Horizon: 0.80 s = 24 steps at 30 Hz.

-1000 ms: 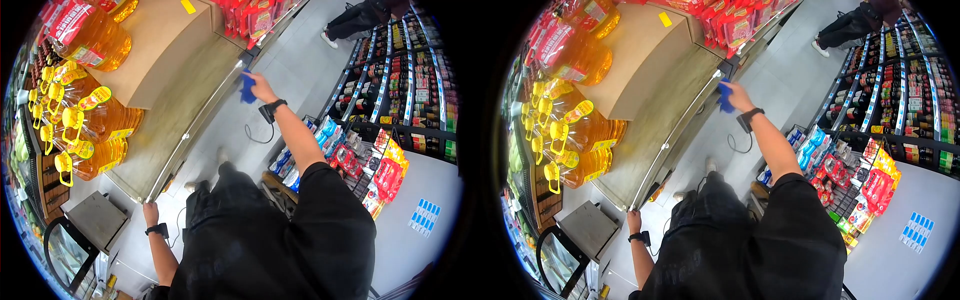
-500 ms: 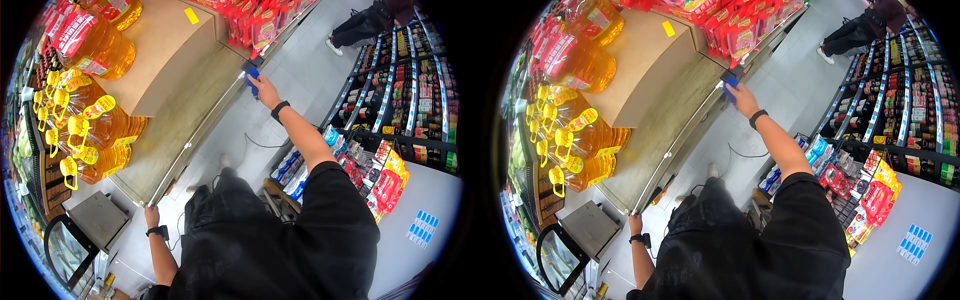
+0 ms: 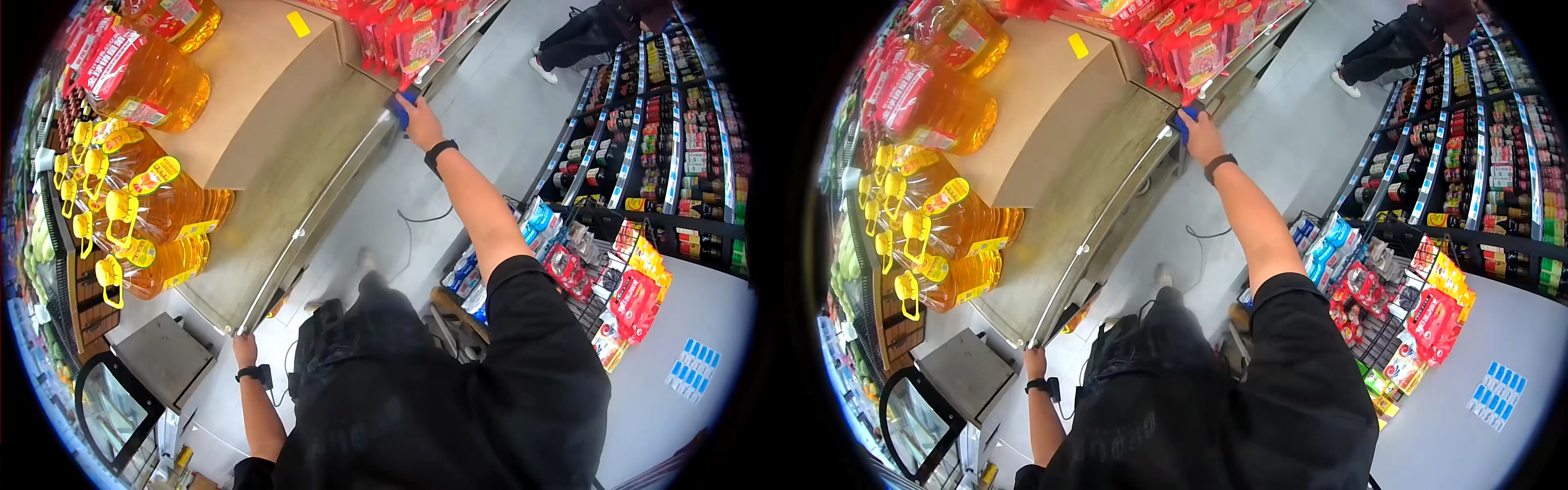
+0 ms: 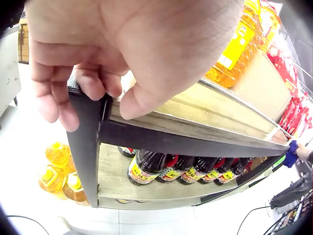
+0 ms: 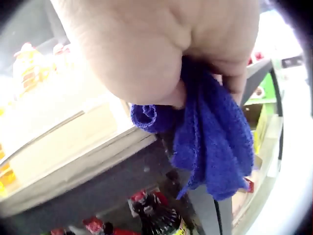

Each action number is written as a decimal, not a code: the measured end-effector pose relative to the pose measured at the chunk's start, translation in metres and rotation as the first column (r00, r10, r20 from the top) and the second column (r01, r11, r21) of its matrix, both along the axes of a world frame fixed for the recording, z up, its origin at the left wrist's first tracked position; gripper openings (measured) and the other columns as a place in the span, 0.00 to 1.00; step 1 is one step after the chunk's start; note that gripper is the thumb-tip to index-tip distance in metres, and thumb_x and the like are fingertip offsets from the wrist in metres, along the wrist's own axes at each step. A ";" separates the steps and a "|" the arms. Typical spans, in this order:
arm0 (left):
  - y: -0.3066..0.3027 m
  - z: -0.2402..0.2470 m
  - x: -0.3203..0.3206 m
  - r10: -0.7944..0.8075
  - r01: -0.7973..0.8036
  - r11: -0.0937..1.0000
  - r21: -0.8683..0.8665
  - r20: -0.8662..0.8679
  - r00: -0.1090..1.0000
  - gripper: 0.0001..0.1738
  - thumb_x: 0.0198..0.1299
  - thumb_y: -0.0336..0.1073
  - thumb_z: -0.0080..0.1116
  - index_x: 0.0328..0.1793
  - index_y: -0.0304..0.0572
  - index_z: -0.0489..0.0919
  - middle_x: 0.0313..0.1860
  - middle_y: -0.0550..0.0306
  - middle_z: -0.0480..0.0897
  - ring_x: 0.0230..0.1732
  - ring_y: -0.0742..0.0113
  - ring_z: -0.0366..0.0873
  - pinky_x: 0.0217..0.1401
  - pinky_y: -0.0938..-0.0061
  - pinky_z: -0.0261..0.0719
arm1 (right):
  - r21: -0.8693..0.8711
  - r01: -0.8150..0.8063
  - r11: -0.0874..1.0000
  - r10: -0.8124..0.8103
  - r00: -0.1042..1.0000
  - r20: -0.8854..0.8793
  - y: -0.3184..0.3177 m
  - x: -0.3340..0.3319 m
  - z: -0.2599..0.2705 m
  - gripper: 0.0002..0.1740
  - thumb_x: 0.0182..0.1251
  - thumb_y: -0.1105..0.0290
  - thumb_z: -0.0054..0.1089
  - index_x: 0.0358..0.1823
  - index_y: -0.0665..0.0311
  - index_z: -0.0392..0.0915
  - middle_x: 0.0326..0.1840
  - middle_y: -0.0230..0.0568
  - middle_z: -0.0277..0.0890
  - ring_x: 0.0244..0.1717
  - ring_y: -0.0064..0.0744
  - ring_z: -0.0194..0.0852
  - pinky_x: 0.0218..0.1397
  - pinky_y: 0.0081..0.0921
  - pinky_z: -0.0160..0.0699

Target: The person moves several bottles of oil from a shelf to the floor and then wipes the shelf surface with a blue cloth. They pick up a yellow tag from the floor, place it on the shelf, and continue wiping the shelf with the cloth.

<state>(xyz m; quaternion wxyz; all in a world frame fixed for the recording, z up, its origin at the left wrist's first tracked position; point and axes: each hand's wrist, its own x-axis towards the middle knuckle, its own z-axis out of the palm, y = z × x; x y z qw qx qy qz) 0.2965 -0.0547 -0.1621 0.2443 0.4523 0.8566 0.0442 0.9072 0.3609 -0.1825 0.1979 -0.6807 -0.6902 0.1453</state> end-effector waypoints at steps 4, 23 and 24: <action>0.004 0.006 0.004 0.035 -0.034 0.995 -0.088 0.008 0.999 0.13 0.57 0.34 0.54 0.43 0.29 0.75 0.31 0.38 0.81 0.36 0.39 0.79 0.44 0.54 0.77 | -0.393 -0.026 0.919 -0.131 0.921 -0.367 -0.022 0.029 -0.044 0.32 0.55 0.79 0.52 0.65 0.51 0.75 0.50 0.55 0.75 0.50 0.55 0.77 0.51 0.42 0.77; 0.124 0.241 0.140 -0.172 -0.177 0.966 0.188 0.980 0.103 0.28 0.73 0.46 0.48 0.72 0.39 0.66 0.66 0.50 0.75 0.65 0.61 0.74 0.64 0.67 0.72 | -0.291 -0.787 0.544 -0.613 -0.136 -0.778 -0.175 -0.182 0.225 0.35 0.76 0.41 0.39 0.68 0.65 0.67 0.57 0.51 0.78 0.52 0.52 0.81 0.57 0.43 0.80; 0.131 0.244 0.150 -0.178 -0.171 0.971 0.169 0.983 -0.040 0.31 0.72 0.49 0.49 0.75 0.40 0.63 0.70 0.50 0.71 0.69 0.59 0.70 0.68 0.64 0.69 | -0.334 -0.806 0.489 -0.624 -0.056 -0.779 -0.179 -0.203 0.240 0.36 0.76 0.40 0.38 0.67 0.65 0.68 0.56 0.49 0.79 0.53 0.46 0.81 0.56 0.38 0.80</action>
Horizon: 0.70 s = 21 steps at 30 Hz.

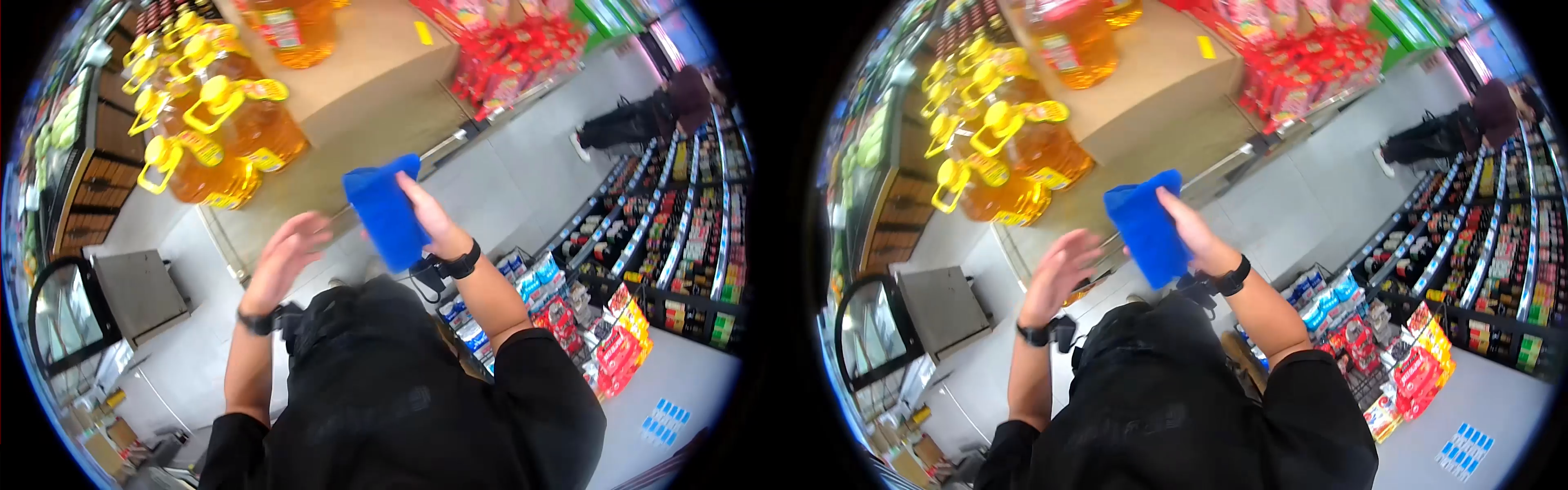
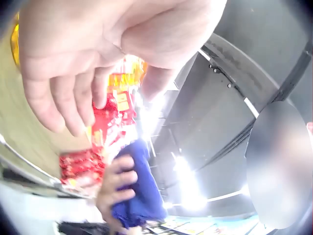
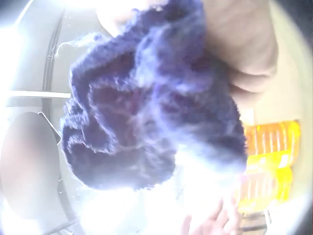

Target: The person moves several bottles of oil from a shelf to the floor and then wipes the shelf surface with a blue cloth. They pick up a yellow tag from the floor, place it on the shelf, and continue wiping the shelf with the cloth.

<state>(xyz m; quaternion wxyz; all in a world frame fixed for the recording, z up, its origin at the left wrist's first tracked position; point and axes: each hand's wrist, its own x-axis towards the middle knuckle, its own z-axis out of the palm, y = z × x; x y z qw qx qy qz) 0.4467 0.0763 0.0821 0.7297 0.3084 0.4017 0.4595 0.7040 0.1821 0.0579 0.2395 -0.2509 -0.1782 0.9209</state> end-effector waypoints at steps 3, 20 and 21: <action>0.001 -0.001 0.015 0.033 -0.019 0.999 -0.046 0.334 0.942 0.33 0.71 0.52 0.52 0.75 0.42 0.62 0.69 0.53 0.72 0.68 0.60 0.70 0.70 0.61 0.67 | 0.248 -0.064 0.967 0.014 0.980 0.198 -0.022 -0.055 0.034 0.32 0.79 0.44 0.39 0.63 0.65 0.71 0.55 0.43 0.79 0.52 0.29 0.79 0.53 0.30 0.80; -0.059 -0.021 -0.101 0.136 -0.162 0.919 0.359 0.098 0.986 0.51 0.67 0.67 0.47 0.84 0.52 0.37 0.80 0.51 0.52 0.79 0.57 0.52 0.78 0.59 0.49 | 0.682 -0.335 0.651 0.029 0.908 0.418 -0.067 -0.176 0.112 0.34 0.78 0.45 0.42 0.63 0.70 0.72 0.58 0.42 0.77 0.55 0.30 0.77 0.59 0.27 0.76; -0.058 -0.030 -0.103 0.149 -0.194 0.934 0.299 0.167 0.975 0.53 0.64 0.72 0.47 0.84 0.54 0.39 0.79 0.50 0.57 0.77 0.54 0.56 0.76 0.55 0.53 | 0.644 -0.279 0.712 0.044 0.933 0.356 -0.066 -0.181 0.108 0.35 0.77 0.44 0.42 0.65 0.71 0.69 0.60 0.45 0.77 0.58 0.33 0.77 0.62 0.31 0.76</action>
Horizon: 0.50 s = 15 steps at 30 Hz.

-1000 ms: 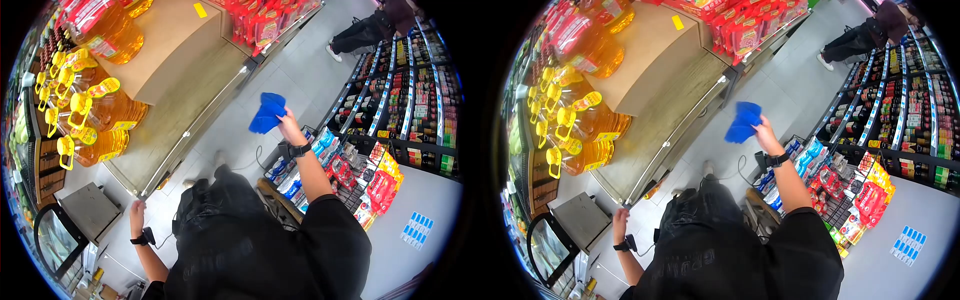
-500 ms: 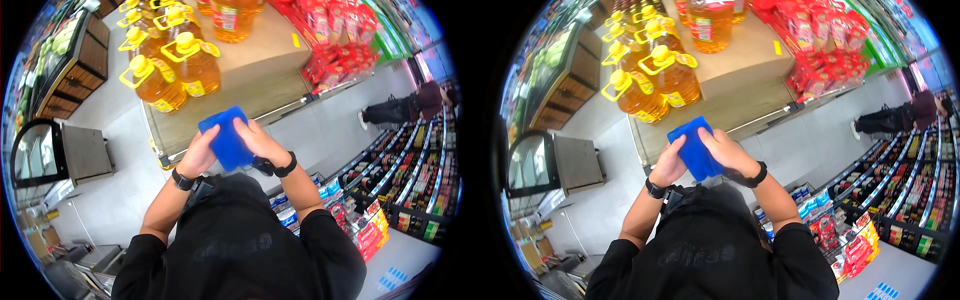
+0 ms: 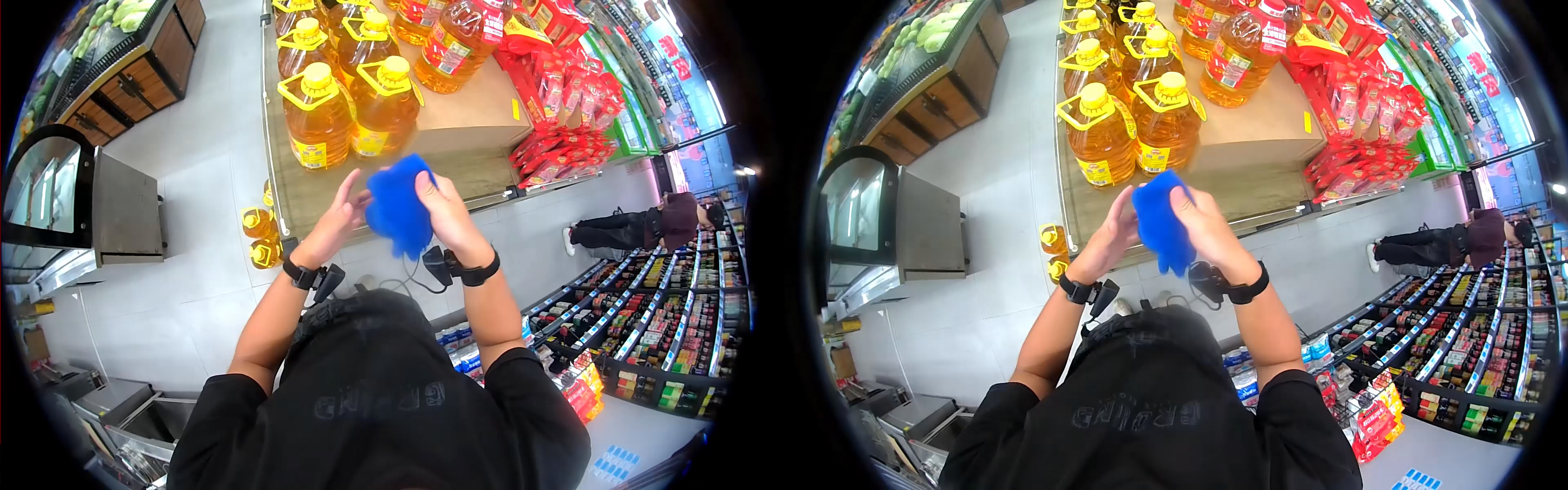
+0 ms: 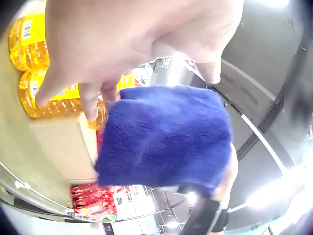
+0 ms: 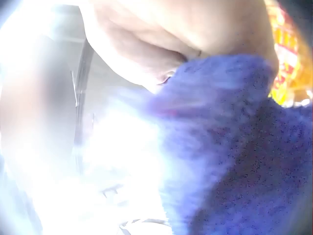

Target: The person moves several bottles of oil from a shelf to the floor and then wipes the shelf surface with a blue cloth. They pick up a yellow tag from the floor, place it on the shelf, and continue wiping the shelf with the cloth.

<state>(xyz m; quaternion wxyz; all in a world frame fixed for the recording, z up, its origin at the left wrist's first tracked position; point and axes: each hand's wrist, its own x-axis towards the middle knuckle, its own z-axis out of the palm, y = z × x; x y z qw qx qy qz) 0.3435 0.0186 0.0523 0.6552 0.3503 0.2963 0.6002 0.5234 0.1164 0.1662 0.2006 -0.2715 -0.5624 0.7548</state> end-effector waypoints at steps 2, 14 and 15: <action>-0.003 -0.016 -0.005 -0.145 0.174 0.984 -0.043 0.378 0.914 0.52 0.64 0.70 0.48 0.84 0.53 0.42 0.78 0.49 0.59 0.76 0.54 0.58 0.76 0.54 0.56 | -0.165 0.051 0.985 -0.064 0.995 -0.077 -0.002 -0.008 0.008 0.35 0.77 0.44 0.42 0.66 0.71 0.68 0.62 0.47 0.75 0.59 0.35 0.77 0.63 0.33 0.76; -0.040 -0.008 -0.021 0.164 -0.155 0.981 -0.120 0.066 0.984 0.42 0.66 0.26 0.58 0.82 0.48 0.50 0.68 0.53 0.69 0.67 0.64 0.69 0.68 0.65 0.71 | 0.131 0.225 0.965 -0.257 0.904 0.341 -0.020 0.020 -0.035 0.31 0.79 0.47 0.42 0.56 0.71 0.76 0.47 0.39 0.81 0.46 0.23 0.78 0.50 0.23 0.77; -0.040 -0.012 -0.023 0.191 -0.195 0.978 -0.072 -0.064 0.980 0.43 0.66 0.26 0.58 0.82 0.50 0.49 0.68 0.53 0.70 0.65 0.64 0.71 0.67 0.65 0.73 | 0.119 0.257 0.959 -0.281 0.914 0.293 -0.021 0.020 -0.044 0.31 0.79 0.47 0.42 0.56 0.71 0.76 0.47 0.39 0.81 0.46 0.24 0.78 0.50 0.23 0.77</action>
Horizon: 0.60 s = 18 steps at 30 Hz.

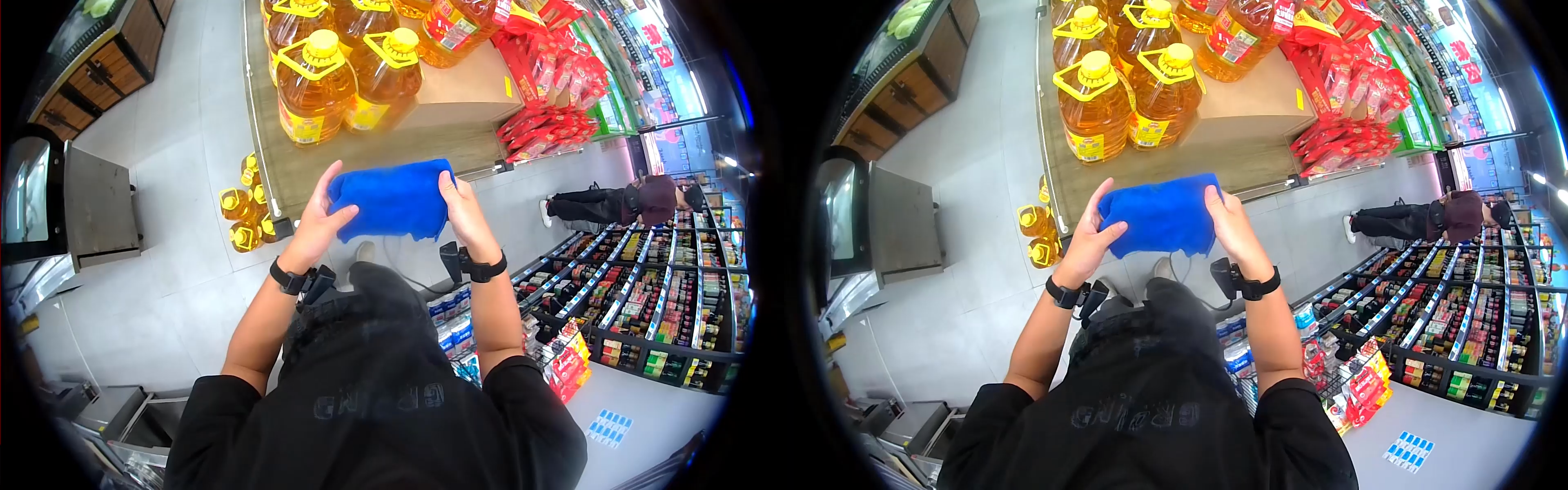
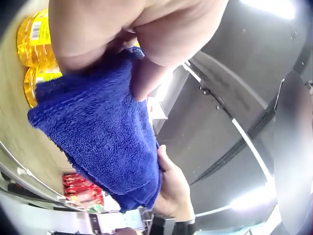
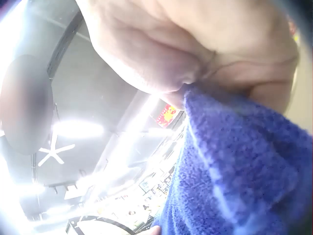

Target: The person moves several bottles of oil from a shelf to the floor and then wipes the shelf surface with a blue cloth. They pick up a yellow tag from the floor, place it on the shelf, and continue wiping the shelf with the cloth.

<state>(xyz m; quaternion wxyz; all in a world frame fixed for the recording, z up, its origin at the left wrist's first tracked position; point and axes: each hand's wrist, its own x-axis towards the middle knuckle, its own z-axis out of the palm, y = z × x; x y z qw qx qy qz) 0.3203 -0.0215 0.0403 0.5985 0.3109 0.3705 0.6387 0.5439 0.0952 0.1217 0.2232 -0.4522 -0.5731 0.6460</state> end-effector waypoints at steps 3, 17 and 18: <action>0.000 -0.005 -0.001 0.033 0.012 0.977 -0.212 0.208 0.978 0.42 0.67 0.26 0.56 0.83 0.53 0.48 0.65 0.53 0.73 0.60 0.65 0.75 0.63 0.66 0.75 | -0.099 0.117 0.988 -0.131 0.981 -0.146 -0.001 -0.005 -0.009 0.30 0.79 0.47 0.44 0.56 0.71 0.76 0.49 0.40 0.81 0.48 0.25 0.78 0.52 0.25 0.77; 0.044 -0.006 0.080 -0.129 0.141 0.980 -0.142 0.092 0.987 0.30 0.60 0.26 0.64 0.70 0.44 0.71 0.53 0.61 0.76 0.56 0.69 0.74 0.61 0.74 0.74 | -0.262 -0.010 0.965 -0.094 0.920 -0.381 0.054 0.082 0.004 0.22 0.76 0.63 0.53 0.66 0.64 0.67 0.56 0.39 0.76 0.53 0.26 0.77 0.52 0.27 0.81; 0.049 0.000 0.091 -0.163 0.160 0.978 -0.133 -0.006 0.987 0.32 0.58 0.26 0.66 0.71 0.44 0.71 0.52 0.62 0.76 0.56 0.69 0.74 0.61 0.74 0.74 | -0.262 -0.041 0.964 -0.067 0.918 -0.390 0.059 0.094 0.005 0.26 0.75 0.66 0.54 0.70 0.63 0.62 0.57 0.39 0.75 0.53 0.27 0.77 0.52 0.28 0.81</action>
